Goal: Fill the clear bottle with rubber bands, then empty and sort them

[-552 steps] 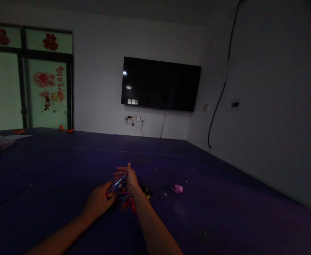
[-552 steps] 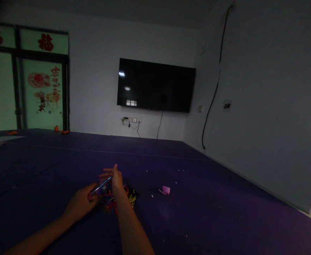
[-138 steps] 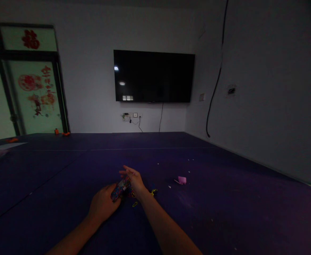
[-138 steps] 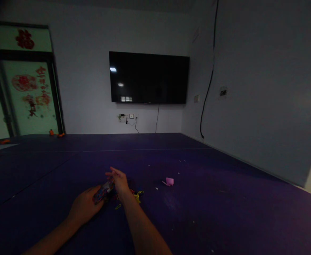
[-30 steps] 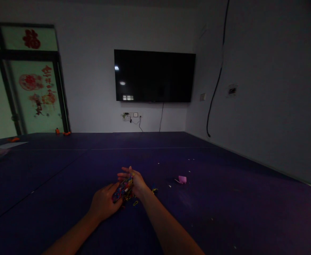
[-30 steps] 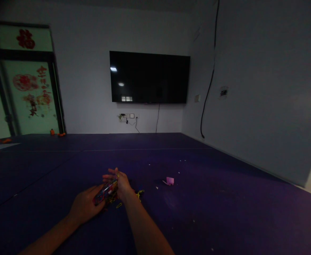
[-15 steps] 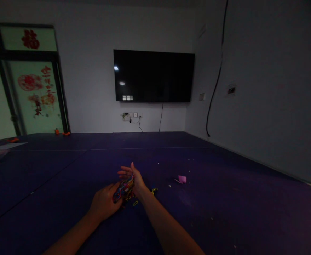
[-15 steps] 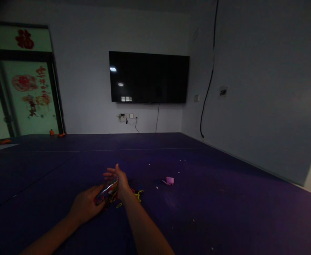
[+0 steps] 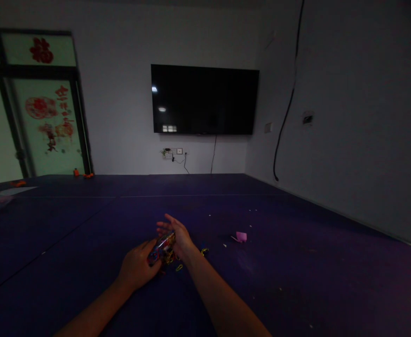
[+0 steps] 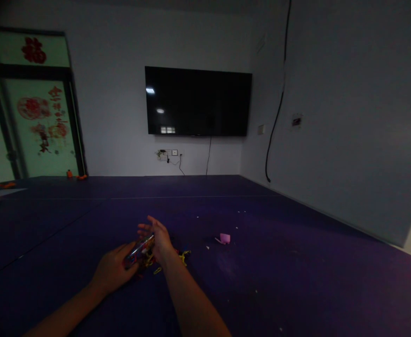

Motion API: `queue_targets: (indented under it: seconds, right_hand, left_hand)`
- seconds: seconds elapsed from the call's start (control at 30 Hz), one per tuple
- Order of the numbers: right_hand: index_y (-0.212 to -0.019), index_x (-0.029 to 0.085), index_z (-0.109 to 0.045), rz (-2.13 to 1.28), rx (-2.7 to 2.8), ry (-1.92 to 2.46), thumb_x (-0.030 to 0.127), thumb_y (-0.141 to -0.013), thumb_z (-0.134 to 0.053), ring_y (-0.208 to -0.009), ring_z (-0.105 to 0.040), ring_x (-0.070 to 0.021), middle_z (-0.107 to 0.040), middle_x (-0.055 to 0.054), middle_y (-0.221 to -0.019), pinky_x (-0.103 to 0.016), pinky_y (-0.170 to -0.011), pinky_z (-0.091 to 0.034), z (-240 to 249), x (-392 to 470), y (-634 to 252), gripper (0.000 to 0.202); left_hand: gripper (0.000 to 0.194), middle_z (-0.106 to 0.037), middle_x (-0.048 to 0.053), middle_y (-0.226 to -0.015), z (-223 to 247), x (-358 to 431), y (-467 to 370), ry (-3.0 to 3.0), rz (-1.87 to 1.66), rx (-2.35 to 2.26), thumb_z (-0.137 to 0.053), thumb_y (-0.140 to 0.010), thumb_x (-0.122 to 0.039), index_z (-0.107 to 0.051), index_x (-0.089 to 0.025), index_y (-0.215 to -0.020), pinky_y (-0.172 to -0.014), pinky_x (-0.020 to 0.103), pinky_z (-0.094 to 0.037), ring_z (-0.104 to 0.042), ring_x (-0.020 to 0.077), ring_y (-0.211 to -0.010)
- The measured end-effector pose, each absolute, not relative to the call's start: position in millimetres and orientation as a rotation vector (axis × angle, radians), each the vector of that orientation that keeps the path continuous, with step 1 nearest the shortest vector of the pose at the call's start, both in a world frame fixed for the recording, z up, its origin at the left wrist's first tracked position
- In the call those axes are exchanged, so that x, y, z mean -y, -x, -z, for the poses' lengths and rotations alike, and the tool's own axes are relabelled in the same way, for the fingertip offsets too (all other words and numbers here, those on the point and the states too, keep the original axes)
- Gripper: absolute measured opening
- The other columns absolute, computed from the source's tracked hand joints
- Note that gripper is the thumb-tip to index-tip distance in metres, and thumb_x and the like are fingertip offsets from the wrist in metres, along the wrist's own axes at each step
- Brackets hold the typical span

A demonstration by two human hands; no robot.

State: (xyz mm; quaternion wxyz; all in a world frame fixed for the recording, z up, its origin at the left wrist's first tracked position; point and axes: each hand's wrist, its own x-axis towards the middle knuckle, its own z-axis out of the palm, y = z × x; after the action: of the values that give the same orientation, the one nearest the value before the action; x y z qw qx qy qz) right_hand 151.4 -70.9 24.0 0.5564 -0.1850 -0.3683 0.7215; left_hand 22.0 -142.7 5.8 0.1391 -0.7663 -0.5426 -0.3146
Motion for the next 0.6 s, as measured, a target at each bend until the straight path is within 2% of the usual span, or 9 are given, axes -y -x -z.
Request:
queue_targets:
  seconds: [0.13, 0.3, 0.4, 0.47, 0.57, 0.6]
  right_hand:
    - [-0.109, 0.015, -0.057, -1.706, 0.944, 0.474, 0.043, -0.092, -0.038, -0.067, -0.063, -0.0173, -0.069, -0.008, -0.079, -0.031, -0.064, -0.047, -21.3, 70.4, -151.6, 0.038]
    - [-0.100, 0.013, -0.064, -1.733, 1.041, 0.568, 0.062, -0.089, -0.022, -0.066, -0.062, -0.0184, -0.068, -0.010, -0.078, -0.034, -0.068, -0.045, -18.0, 66.5, -152.3, 0.065]
    - [-0.097, 0.012, -0.065, -1.765, 1.053, 0.542, 0.065, -0.088, -0.012, -0.066, -0.061, -0.0189, -0.067, -0.011, -0.078, -0.035, -0.068, -0.045, -17.9, 65.7, -153.1, 0.076]
    - [-0.101, 0.013, -0.063, -1.769, 1.029, 0.515, 0.060, -0.090, -0.017, -0.067, -0.062, -0.0190, -0.068, -0.010, -0.078, -0.034, -0.068, -0.045, -18.4, 66.4, -153.1, 0.067]
    - [-0.115, 0.017, -0.054, -1.761, 0.949, 0.493, 0.040, -0.092, -0.037, -0.068, -0.063, -0.0188, -0.069, -0.007, -0.079, -0.034, -0.068, -0.047, -20.0, 68.2, -152.0, 0.038]
    - [-0.119, 0.018, -0.050, -1.759, 0.923, 0.484, 0.033, -0.090, -0.041, -0.068, -0.064, -0.0187, -0.069, -0.007, -0.080, -0.034, -0.067, -0.047, -20.6, 68.7, -151.5, 0.034]
  left_hand:
    - [0.035, -0.070, 0.007, -0.093, -7.4, 143.2, -21.8, 2.228, 0.926, 1.535, -0.051, -0.072, -0.029, -0.061, -0.019, -0.104, -0.071, 0.033, -0.054, -0.067, 0.0235, -0.080]
    - [0.034, -0.070, 0.006, -0.092, -7.6, 144.0, -21.5, 2.247, 0.941, 1.544, -0.052, -0.072, -0.028, -0.061, -0.021, -0.103, -0.071, 0.032, -0.053, -0.067, 0.0227, -0.080]
    - [0.035, -0.070, 0.005, -0.091, -7.0, 143.7, -21.4, 2.261, 0.941, 1.550, -0.052, -0.071, -0.027, -0.061, -0.021, -0.105, -0.070, 0.031, -0.053, -0.067, 0.0224, -0.080]
    - [0.036, -0.070, 0.006, -0.092, -7.0, 143.3, -21.6, 2.250, 0.945, 1.551, -0.052, -0.071, -0.028, -0.061, -0.021, -0.105, -0.071, 0.032, -0.053, -0.067, 0.0230, -0.081]
    - [0.035, -0.070, 0.007, -0.093, -7.7, 143.0, -21.8, 2.217, 0.964, 1.562, -0.051, -0.071, -0.029, -0.061, -0.020, -0.103, -0.071, 0.033, -0.053, -0.067, 0.0235, -0.081]
    - [0.035, -0.070, 0.007, -0.093, -7.9, 142.8, -21.8, 2.211, 0.975, 1.558, -0.051, -0.071, -0.029, -0.061, -0.020, -0.103, -0.071, 0.033, -0.053, -0.067, 0.0233, -0.081]
